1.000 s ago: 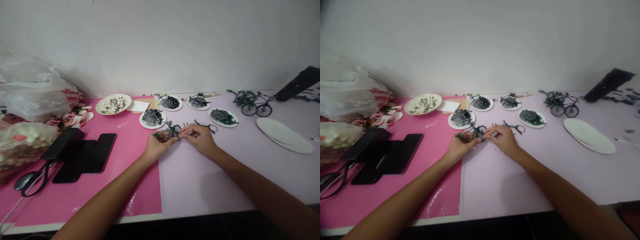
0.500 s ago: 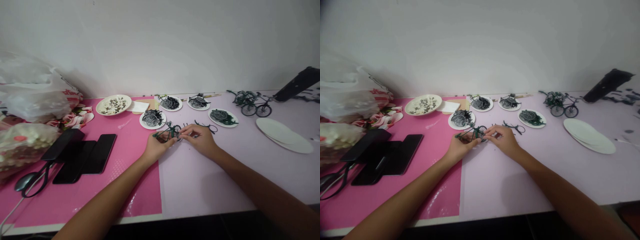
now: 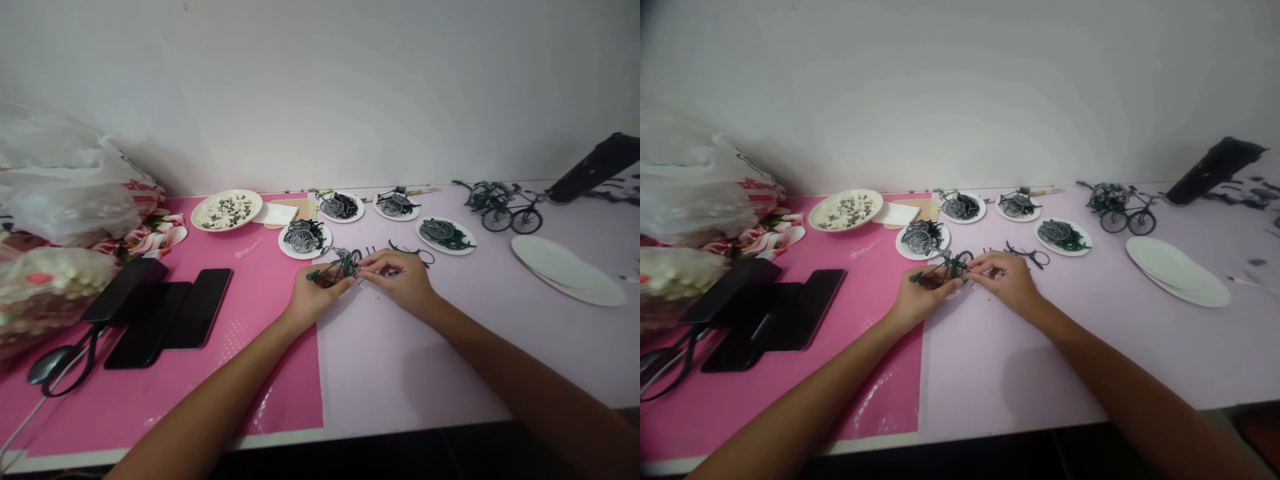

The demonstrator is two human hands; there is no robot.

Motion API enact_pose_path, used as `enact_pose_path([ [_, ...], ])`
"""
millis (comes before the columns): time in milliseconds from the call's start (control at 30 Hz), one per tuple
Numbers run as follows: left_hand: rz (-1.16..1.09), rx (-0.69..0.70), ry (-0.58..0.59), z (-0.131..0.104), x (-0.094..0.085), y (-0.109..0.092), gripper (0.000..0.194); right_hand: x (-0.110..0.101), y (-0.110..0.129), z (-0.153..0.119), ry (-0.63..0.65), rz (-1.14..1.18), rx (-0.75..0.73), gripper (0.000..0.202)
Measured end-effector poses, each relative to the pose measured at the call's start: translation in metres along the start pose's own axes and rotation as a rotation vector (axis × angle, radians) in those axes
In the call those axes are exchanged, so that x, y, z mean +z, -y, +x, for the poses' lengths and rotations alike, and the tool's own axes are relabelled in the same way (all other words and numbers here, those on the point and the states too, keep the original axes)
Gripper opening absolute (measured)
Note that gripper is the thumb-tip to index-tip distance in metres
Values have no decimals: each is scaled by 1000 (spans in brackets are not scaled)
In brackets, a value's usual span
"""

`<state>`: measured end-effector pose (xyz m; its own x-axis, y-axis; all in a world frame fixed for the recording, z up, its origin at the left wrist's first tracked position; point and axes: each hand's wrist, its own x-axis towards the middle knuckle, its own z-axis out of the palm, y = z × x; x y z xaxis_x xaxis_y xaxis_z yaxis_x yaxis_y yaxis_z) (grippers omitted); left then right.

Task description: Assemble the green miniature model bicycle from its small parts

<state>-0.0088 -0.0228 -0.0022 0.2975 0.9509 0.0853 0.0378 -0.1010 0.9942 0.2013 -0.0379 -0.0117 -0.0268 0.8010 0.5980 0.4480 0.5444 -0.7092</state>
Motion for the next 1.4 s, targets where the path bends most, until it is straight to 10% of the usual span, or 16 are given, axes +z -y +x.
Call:
enact_pose_path([
  [967,106,101,-68,-4,1,-5,23,5,-1,0,-63,-79,90,21],
  [1400,111,102,-80,-6,3,-9,36,3,-1,-1,103,-78,137,41],
])
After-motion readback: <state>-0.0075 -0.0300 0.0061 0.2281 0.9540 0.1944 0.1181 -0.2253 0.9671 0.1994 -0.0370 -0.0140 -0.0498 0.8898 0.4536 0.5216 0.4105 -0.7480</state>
